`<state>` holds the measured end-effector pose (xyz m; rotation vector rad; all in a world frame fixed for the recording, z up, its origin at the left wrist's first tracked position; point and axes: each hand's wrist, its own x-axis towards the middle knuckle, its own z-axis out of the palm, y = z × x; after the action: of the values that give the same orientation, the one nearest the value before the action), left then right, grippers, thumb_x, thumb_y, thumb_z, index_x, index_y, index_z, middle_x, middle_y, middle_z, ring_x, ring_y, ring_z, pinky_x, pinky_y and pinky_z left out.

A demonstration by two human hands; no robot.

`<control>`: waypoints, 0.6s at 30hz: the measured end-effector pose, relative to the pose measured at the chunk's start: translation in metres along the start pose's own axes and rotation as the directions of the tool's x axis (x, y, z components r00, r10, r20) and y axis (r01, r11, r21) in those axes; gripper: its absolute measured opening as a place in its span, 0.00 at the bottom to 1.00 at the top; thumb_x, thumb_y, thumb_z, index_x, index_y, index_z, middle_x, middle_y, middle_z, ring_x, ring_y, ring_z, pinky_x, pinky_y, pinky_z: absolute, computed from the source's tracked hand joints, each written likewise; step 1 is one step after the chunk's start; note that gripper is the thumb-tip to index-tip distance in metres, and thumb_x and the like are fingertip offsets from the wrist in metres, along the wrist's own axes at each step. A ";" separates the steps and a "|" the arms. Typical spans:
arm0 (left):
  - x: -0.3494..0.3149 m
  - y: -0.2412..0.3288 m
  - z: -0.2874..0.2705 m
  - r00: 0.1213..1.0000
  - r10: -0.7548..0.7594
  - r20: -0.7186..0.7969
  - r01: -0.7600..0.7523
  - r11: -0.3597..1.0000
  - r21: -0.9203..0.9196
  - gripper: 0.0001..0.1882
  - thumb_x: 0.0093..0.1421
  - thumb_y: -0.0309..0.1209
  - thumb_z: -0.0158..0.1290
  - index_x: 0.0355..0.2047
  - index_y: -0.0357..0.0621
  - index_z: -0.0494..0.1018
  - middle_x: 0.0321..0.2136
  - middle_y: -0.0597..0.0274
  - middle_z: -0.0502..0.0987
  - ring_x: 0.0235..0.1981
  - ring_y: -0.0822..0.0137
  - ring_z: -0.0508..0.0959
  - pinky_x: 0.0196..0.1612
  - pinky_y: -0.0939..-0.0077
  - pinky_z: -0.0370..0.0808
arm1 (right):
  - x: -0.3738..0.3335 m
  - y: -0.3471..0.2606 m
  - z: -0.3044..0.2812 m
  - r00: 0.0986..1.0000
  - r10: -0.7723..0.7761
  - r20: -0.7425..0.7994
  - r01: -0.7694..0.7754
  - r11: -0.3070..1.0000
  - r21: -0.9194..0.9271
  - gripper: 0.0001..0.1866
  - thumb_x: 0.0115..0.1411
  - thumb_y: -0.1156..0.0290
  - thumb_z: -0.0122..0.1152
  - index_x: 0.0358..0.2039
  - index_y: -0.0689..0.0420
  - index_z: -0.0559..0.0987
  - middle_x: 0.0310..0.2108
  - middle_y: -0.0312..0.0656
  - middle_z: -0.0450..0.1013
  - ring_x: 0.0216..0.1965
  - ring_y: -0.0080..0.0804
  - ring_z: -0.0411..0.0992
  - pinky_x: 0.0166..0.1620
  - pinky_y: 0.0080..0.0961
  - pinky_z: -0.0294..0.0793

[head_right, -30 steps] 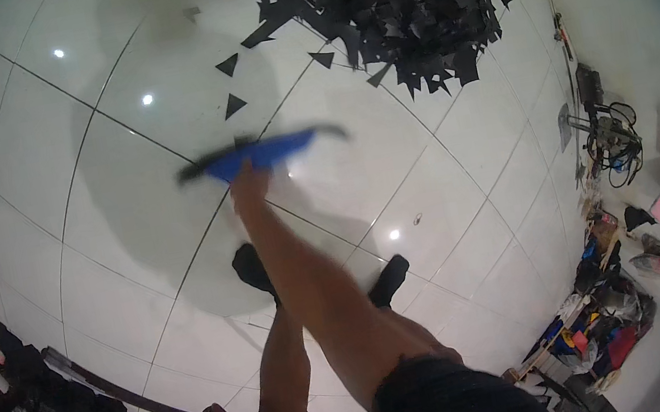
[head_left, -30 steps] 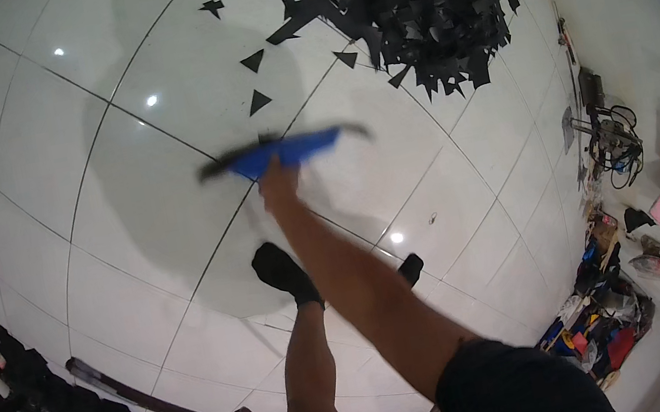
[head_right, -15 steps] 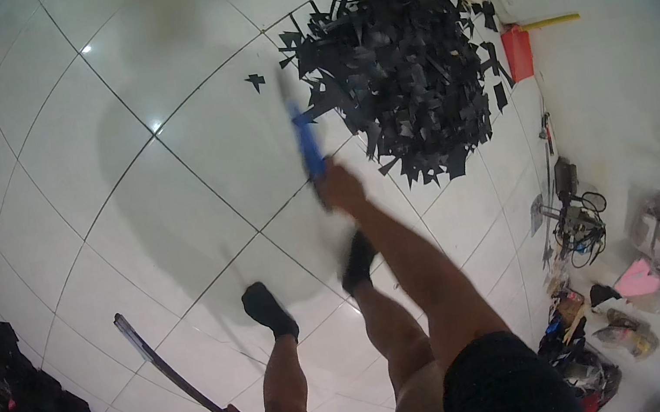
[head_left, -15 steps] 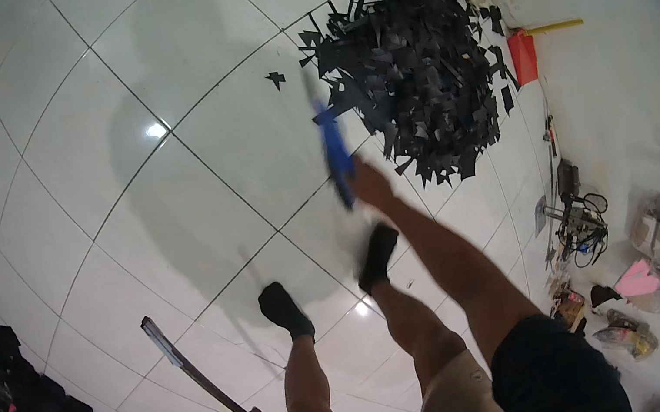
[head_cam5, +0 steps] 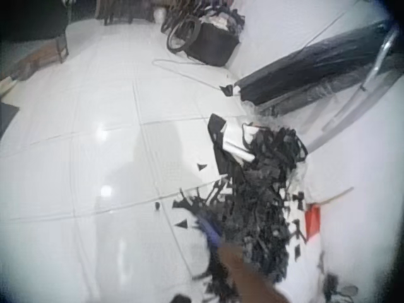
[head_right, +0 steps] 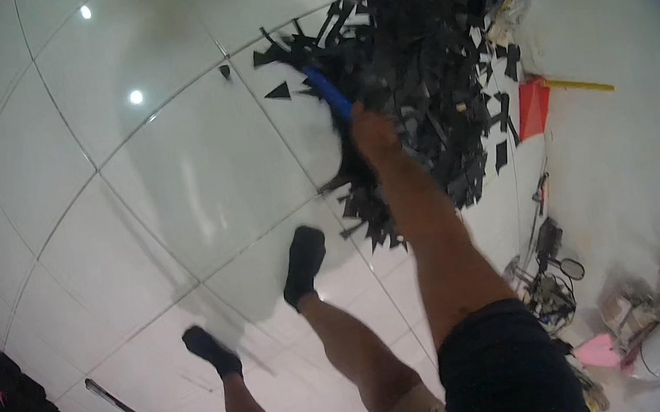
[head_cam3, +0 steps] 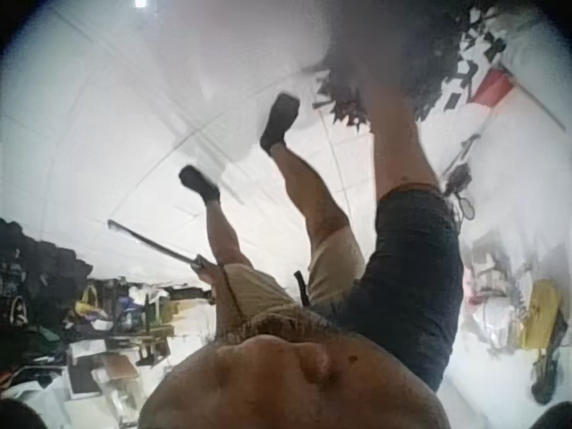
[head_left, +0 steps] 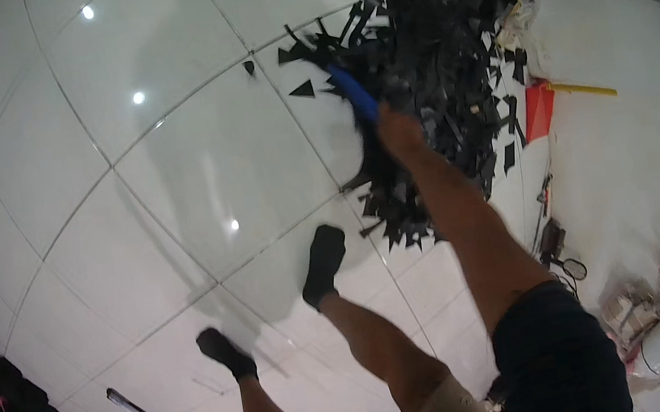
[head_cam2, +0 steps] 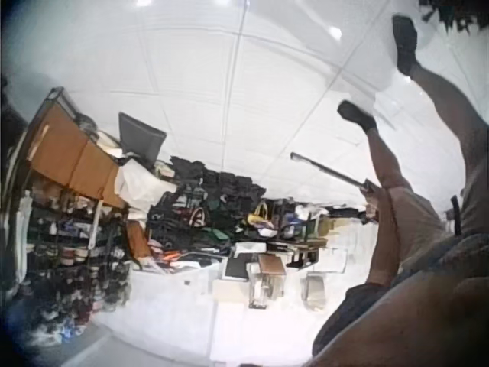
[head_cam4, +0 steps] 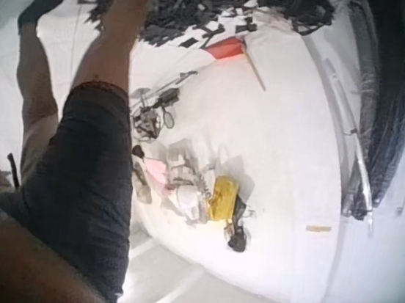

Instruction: The person sweeps black fabric scraps into a pile using a broom and then picks up the brush part of the broom to sweep smaller scraps together by hand.

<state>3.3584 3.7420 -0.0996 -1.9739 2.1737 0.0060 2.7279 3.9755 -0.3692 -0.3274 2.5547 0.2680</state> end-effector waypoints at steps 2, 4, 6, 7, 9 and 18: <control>-0.002 -0.013 0.015 0.996 0.053 0.078 -0.049 0.997 -0.060 0.18 0.56 0.42 0.53 0.34 0.37 0.70 0.20 0.51 0.73 0.21 0.54 0.73 0.24 0.64 0.70 | 0.059 0.089 -0.036 0.859 -0.200 -0.471 0.009 0.926 -0.377 0.13 0.55 0.69 0.47 0.39 0.60 0.67 0.27 0.54 0.72 0.24 0.48 0.74 0.31 0.43 0.75; -0.016 0.059 -0.009 0.986 0.016 0.166 -0.003 0.997 -0.074 0.18 0.56 0.41 0.53 0.34 0.36 0.69 0.21 0.51 0.73 0.22 0.55 0.73 0.24 0.65 0.70 | 0.097 0.131 -0.093 0.910 0.129 -0.395 -0.182 0.978 -0.098 0.12 0.57 0.67 0.46 0.40 0.60 0.64 0.30 0.57 0.72 0.32 0.51 0.73 0.37 0.44 0.73; -0.027 0.119 -0.042 0.968 -0.002 0.250 0.014 0.999 -0.045 0.16 0.57 0.40 0.52 0.34 0.38 0.69 0.22 0.51 0.74 0.24 0.55 0.73 0.25 0.64 0.70 | 0.095 0.161 -0.126 0.901 0.264 -0.345 -0.245 0.965 0.097 0.15 0.58 0.63 0.46 0.40 0.60 0.63 0.31 0.58 0.72 0.34 0.54 0.72 0.38 0.46 0.71; -0.032 0.124 -0.045 0.957 -0.008 0.291 0.021 0.999 -0.042 0.16 0.57 0.40 0.51 0.34 0.38 0.69 0.23 0.51 0.74 0.24 0.54 0.73 0.25 0.63 0.70 | 0.087 0.173 -0.132 0.903 0.270 -0.335 -0.218 0.958 0.185 0.16 0.59 0.61 0.46 0.40 0.60 0.62 0.32 0.58 0.71 0.34 0.56 0.72 0.38 0.47 0.70; -0.039 0.128 -0.045 0.931 -0.015 0.364 0.030 0.999 -0.037 0.17 0.58 0.42 0.50 0.35 0.39 0.69 0.23 0.50 0.74 0.24 0.52 0.73 0.26 0.61 0.70 | 0.054 0.186 -0.133 0.904 0.300 -0.305 -0.164 0.902 0.401 0.18 0.59 0.60 0.46 0.42 0.61 0.61 0.35 0.59 0.71 0.36 0.59 0.70 0.39 0.48 0.68; -0.023 0.176 -0.081 0.799 0.440 0.410 -0.455 0.888 -0.066 0.19 0.60 0.43 0.46 0.33 0.36 0.66 0.21 0.47 0.70 0.23 0.49 0.69 0.26 0.59 0.66 | -0.296 0.177 0.112 0.590 0.727 0.351 -0.159 -0.321 0.934 0.12 0.59 0.64 0.49 0.38 0.57 0.67 0.22 0.34 0.65 0.18 0.21 0.63 0.19 0.19 0.62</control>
<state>3.1753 3.7718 -0.0398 -1.2379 2.2545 0.4172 2.9759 4.2242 -0.2809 1.5377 2.1739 -1.6571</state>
